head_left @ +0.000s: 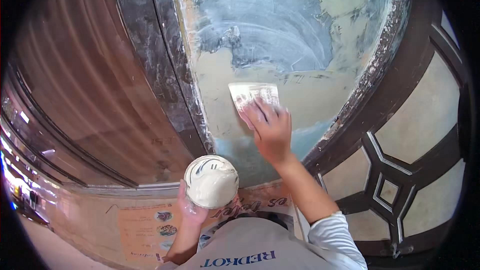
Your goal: The person applies a white patching compound to a damaged wall using a small putty knife, repeatedly spreading the material and smoothing it over the surface while holding a bucket of the compound.
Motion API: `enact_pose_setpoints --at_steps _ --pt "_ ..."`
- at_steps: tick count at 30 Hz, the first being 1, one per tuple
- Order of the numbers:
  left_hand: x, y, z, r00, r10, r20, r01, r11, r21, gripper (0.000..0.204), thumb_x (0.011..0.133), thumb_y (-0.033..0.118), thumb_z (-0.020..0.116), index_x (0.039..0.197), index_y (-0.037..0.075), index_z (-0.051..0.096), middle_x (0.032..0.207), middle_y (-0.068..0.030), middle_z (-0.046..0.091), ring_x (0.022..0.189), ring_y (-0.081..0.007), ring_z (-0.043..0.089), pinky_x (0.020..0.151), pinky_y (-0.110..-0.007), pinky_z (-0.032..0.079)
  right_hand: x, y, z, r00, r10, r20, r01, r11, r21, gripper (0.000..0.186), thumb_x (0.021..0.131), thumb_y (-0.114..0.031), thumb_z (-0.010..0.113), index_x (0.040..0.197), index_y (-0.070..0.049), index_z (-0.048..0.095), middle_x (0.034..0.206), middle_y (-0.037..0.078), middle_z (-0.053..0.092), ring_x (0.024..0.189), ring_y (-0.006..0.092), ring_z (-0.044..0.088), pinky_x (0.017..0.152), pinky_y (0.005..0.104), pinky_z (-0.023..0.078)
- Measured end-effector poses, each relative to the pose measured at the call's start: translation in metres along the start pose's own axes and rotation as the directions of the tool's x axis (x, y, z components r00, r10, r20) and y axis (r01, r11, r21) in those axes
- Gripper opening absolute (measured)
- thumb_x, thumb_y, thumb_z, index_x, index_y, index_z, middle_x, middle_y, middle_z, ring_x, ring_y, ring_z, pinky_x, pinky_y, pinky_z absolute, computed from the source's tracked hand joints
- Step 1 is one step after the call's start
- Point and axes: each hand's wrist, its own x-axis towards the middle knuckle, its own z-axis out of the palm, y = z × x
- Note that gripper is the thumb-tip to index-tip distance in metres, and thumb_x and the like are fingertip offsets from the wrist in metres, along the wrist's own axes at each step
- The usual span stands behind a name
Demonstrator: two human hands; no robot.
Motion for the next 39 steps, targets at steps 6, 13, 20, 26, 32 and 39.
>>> enact_pose_setpoints --at_steps 6,13,20,26,32,39 --pt "-0.013 0.007 0.007 0.995 0.092 -0.029 -0.091 0.995 0.044 0.060 0.100 0.045 0.039 0.144 0.005 0.041 0.147 -0.0159 0.044 0.134 -0.0335 0.043 0.114 -0.049 0.033 -0.038 -0.014 0.055 0.993 -0.080 0.086 0.088 0.992 -0.089 0.049 0.082 -0.016 0.060 0.129 -0.033 0.059 0.124 -0.001 0.061 0.104 0.0244 0.054 0.080 0.0405 0.042" --pt "-0.024 0.019 -0.002 0.994 0.111 -0.018 -0.111 0.994 -0.021 0.060 0.099 0.045 0.042 0.144 0.006 0.041 0.147 -0.0161 0.044 0.134 -0.0336 0.044 0.112 -0.050 0.035 -0.206 0.011 0.107 0.894 -0.008 0.448 -0.011 0.999 0.039 0.050 0.081 -0.012 0.060 0.126 -0.032 0.059 0.129 -0.003 0.053 0.111 0.0264 0.049 0.083 0.0472 0.044" --pt "-0.016 0.013 0.007 0.992 0.121 -0.043 -0.119 0.992 0.048 0.060 0.099 0.045 0.042 0.144 0.006 0.041 0.146 -0.0160 0.045 0.133 -0.0333 0.045 0.112 -0.050 0.035 -0.151 0.018 0.072 0.873 0.300 0.384 -0.486 0.595 0.640 0.034 0.092 -0.014 0.062 0.126 -0.010 0.055 0.114 0.009 0.062 0.100 0.0248 0.060 0.080 0.0411 0.051" --pt "0.002 0.003 0.026 0.999 0.038 0.035 -0.038 0.999 0.013 0.062 0.099 0.047 0.043 0.145 0.006 0.040 0.146 -0.0164 0.045 0.133 -0.0342 0.045 0.112 -0.050 0.036 -0.082 0.014 0.006 0.607 0.423 0.673 -0.619 -0.279 0.734 0.041 0.098 -0.029 0.059 0.131 -0.008 0.045 0.118 0.005 0.060 0.099 0.0154 0.061 0.066 0.0316 0.055" --pt "0.017 -0.014 0.053 0.998 0.035 0.044 -0.037 0.998 0.058 0.061 0.100 0.048 0.040 0.144 0.006 0.040 0.145 -0.0162 0.047 0.131 -0.0340 0.047 0.110 -0.049 0.037 -0.074 0.013 -0.018 0.659 0.450 0.603 -0.555 -0.251 0.793 0.039 0.098 -0.023 0.057 0.132 -0.008 0.043 0.116 0.008 0.061 0.098 0.0196 0.065 0.066 0.0334 0.056" --pt "0.022 -0.029 0.076 0.995 0.034 0.090 -0.037 0.999 0.033 0.061 0.100 0.046 0.040 0.144 0.005 0.040 0.145 -0.0165 0.046 0.131 -0.0336 0.047 0.111 -0.049 0.037 -0.065 0.022 -0.040 0.730 0.411 0.545 -0.508 -0.207 0.836 0.037 0.099 -0.020 0.057 0.131 -0.004 0.045 0.115 0.008 0.063 0.105 0.0176 0.060 0.077 0.0340 0.053"
